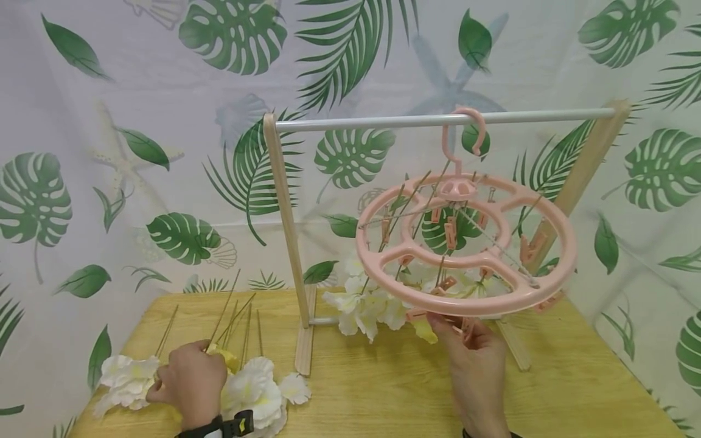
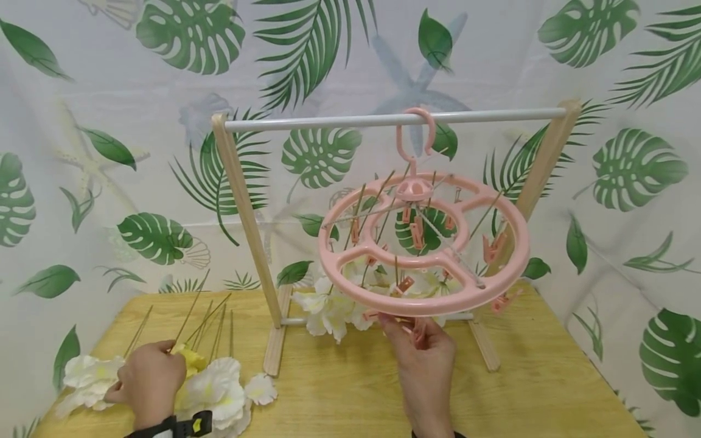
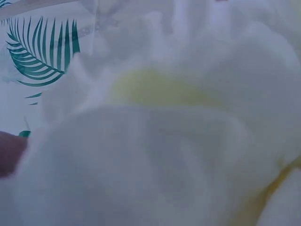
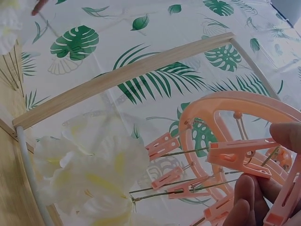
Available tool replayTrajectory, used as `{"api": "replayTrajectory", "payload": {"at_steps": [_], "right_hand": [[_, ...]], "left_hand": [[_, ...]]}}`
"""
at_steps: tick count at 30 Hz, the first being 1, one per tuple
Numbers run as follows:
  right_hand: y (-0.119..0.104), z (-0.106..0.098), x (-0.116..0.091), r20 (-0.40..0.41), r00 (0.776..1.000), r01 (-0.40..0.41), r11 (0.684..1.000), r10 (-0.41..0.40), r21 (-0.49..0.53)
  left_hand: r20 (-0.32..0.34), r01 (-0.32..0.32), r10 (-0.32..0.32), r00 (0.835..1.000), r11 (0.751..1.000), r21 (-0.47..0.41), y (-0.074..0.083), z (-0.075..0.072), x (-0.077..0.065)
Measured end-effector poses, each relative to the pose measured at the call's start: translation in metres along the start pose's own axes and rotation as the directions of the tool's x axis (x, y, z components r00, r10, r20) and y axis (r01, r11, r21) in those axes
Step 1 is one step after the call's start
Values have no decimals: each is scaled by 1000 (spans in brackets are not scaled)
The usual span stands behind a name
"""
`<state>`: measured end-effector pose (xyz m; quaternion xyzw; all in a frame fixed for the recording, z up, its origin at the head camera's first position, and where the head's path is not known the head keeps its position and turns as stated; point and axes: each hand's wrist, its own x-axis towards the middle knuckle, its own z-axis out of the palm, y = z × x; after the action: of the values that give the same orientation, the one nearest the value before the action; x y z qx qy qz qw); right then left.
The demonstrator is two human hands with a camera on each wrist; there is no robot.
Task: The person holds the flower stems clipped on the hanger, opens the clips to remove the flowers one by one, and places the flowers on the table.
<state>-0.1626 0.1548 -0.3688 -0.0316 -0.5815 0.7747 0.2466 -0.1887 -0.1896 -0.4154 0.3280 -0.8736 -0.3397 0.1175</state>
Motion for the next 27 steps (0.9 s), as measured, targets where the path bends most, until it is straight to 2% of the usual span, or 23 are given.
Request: {"api": "replayTrajectory", "payload": {"at_steps": [3, 6, 8, 10, 11, 13, 15, 16, 18, 20, 21, 23, 27], "right_hand": [[0, -1, 0, -39, 999, 12, 1000, -11, 14], [-1, -1, 1, -74, 997, 34, 999, -32, 36], [0, -2, 2, -89, 995, 48, 997, -43, 56], [0, -3, 3, -106, 993, 63, 995, -56, 71], [0, -3, 3, -111, 992, 73, 994, -64, 84], [-1, -4, 4, -125, 989, 86, 990, -72, 109], [-2, -6, 4, -130, 988, 101, 987, -85, 125], [-2, -7, 4, -131, 987, 109, 985, -92, 135], [-3, -7, 5, -128, 986, 124, 981, -105, 147], [-3, -8, 5, -120, 986, 135, 978, -117, 157], [-4, -8, 5, -117, 986, 137, 977, -119, 162], [-4, -7, 4, -109, 987, 133, 978, -117, 159], [-6, -6, 3, -79, 993, 96, 987, -86, 132]], "left_hand": [[70, 15, -17, 997, 999, 34, -5, 7, 4], [57, -7, 5, 998, 999, 42, -6, 11, 5], [-16, -43, 44, 999, 999, 31, -3, 12, 2], [-126, -99, 99, 987, 995, 7, 4, 12, -4], [-189, -140, 136, 973, 990, -9, 8, 13, -7], [-305, -251, 224, 925, 967, -50, 21, 16, -16], [-404, -401, 334, 852, 912, -91, 35, 23, -24], [-423, -472, 387, 819, 874, -114, 42, 28, -29], [-415, -582, 475, 776, 793, -181, 56, 38, -40], [-366, -644, 544, 755, 719, -259, 68, 48, -51], [-322, -650, 567, 758, 696, -306, 74, 53, -58], [-250, -658, 613, 749, 649, -381, 82, 61, -70], [-166, -679, 694, 700, 576, -455, 92, 74, -88]]}}
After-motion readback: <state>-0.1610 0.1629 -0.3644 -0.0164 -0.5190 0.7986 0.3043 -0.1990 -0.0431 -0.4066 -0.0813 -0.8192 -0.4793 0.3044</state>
